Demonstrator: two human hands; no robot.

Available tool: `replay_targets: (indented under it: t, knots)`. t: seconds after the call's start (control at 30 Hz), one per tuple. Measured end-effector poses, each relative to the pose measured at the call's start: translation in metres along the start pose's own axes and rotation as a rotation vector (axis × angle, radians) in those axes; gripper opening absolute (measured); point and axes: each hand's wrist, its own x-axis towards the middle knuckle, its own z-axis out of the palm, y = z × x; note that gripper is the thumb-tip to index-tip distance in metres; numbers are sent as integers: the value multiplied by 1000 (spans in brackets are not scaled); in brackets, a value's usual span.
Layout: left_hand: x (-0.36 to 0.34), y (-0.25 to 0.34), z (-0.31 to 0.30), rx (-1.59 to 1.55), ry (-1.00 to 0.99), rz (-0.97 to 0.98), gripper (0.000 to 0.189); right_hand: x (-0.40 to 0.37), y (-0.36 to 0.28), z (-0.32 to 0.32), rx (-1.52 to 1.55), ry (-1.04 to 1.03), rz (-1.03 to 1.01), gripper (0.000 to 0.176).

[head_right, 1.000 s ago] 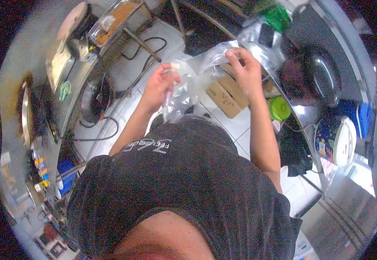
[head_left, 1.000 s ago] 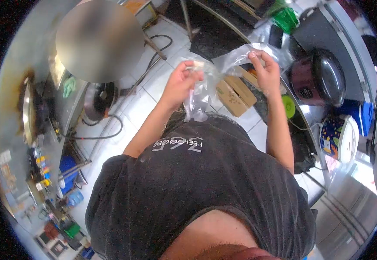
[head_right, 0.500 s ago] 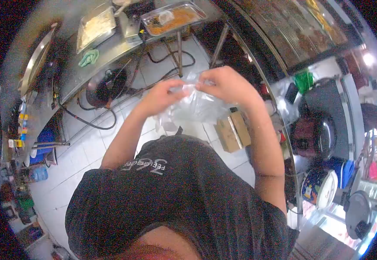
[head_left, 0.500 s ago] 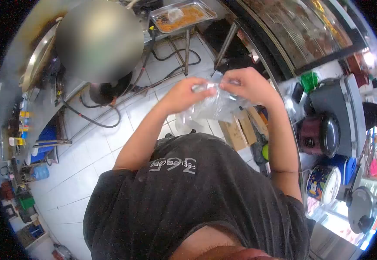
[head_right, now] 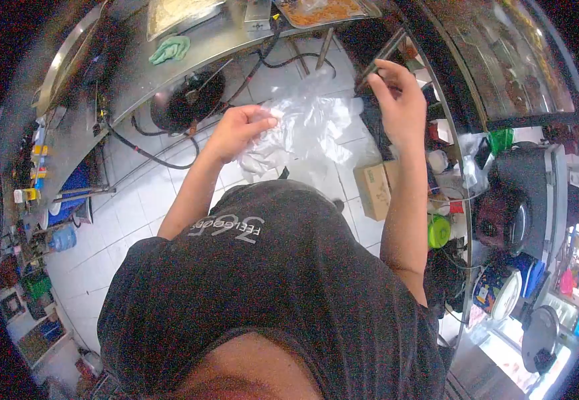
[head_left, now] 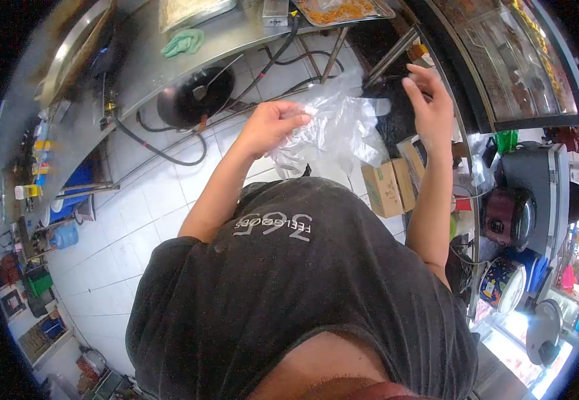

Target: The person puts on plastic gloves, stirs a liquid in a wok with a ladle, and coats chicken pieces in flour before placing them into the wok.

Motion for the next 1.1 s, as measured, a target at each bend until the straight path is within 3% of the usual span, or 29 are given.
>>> replay_targets:
  t: [0.03, 0.1, 0.17, 0.2, 0.33, 0.47, 0.57, 0.63, 0.7, 0.77, 0.83, 0.93, 1.03, 1.1]
  knots:
    - [-1, 0, -4, -42, 17, 15, 20, -8, -6, 3, 23, 45, -1, 27]
    - [0, -1, -10, -127, 54, 45, 28, -21, 3, 16, 138, -106, 79, 25]
    - [2, 1, -10, -50, 102, 65, 36, -39, 1, 37, 348, -273, 183, 23]
    - [4, 2, -9, -10, 124, 75, 41, -47, -13, 50, 314, -371, 253, 25]
    - [11, -3, 7, -218, 33, 157, 49, -63, -7, 114, 624, -340, 378, 26]
    - [11, 1, 18, -30, -33, 189, 45, -55, 16, 114, 813, -390, 414, 35]
    - [10, 8, 29, -99, 23, 78, 44, -49, 23, 93, 702, -359, 349, 35]
    - [16, 5, 35, -170, 135, 33, 45, -45, 44, 79, 634, -368, 279, 21]
    - [26, -8, 34, 11, 253, 185, 39, -41, 51, 65, 444, -382, 128, 9]
    - [31, -9, 39, 245, 348, 249, 34, -38, 42, 47, 131, -394, -99, 15]
    - [31, -2, 49, 526, 414, 231, 32, -39, 49, 42, 19, -416, -137, 27]
    - [37, 4, 70, 605, 489, 249, 33, -37, 55, 38, -121, -405, -117, 32]
    - [35, 23, 90, 409, 390, 99, 34, -34, 69, 33, -224, -373, -101, 31]
    - [34, 32, 103, 425, 366, 96, 33, -32, 85, 31, -286, -349, -168, 30]
